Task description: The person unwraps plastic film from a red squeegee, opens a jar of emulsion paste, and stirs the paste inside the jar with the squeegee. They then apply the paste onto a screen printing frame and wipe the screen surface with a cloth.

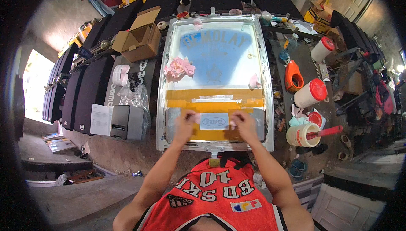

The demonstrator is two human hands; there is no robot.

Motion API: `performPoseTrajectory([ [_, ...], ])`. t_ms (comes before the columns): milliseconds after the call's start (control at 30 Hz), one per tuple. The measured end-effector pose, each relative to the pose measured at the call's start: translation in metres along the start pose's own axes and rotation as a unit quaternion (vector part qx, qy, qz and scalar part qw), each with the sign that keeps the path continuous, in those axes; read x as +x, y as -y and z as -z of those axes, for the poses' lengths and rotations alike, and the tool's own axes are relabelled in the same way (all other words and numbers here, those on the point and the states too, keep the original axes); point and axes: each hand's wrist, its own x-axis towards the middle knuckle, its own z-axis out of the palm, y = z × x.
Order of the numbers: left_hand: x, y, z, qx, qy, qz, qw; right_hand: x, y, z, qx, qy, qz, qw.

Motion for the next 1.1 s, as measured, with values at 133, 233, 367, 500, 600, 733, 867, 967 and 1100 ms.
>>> performPoseTrajectory([
  [133, -0.001, 0.044, 0.077, 0.148, -0.131, 0.014, 0.98, -0.007, -0.025, 0.07, -0.368, -0.265, 0.217, 0.864],
  [233, 0.002, 0.084, 0.112, 0.246, -0.176, 0.074, 0.95, -0.008, -0.044, 0.104, -0.371, -0.336, 0.246, 0.83],
  [367, 0.002, 0.133, 0.114, 0.119, -0.245, 0.204, 0.941, -0.005, -0.059, 0.125, -0.123, -0.258, 0.104, 0.953],
  [500, 0.009, 0.158, 0.105, 0.024, -0.262, 0.193, 0.945, 0.0, -0.065, 0.126, 0.039, -0.205, 0.07, 0.976],
  [600, 0.011, 0.152, 0.104, 0.058, -0.258, 0.187, 0.946, -0.002, -0.062, 0.124, -0.033, -0.216, 0.103, 0.97],
  [733, 0.002, 0.118, 0.116, -0.006, -0.258, 0.175, 0.95, -0.019, -0.044, 0.123, -0.057, -0.248, 0.099, 0.962],
  [867, -0.016, 0.081, 0.137, -0.066, -0.244, 0.152, 0.955, -0.04, -0.01, 0.125, -0.036, -0.225, 0.121, 0.966],
  [967, -0.032, 0.062, 0.146, -0.049, -0.224, 0.145, 0.963, -0.06, 0.007, 0.125, 0.02, -0.205, 0.126, 0.97],
  [1100, -0.061, 0.052, 0.148, -0.035, -0.228, 0.168, 0.959, -0.085, 0.007, 0.125, -0.043, -0.213, 0.106, 0.97],
])
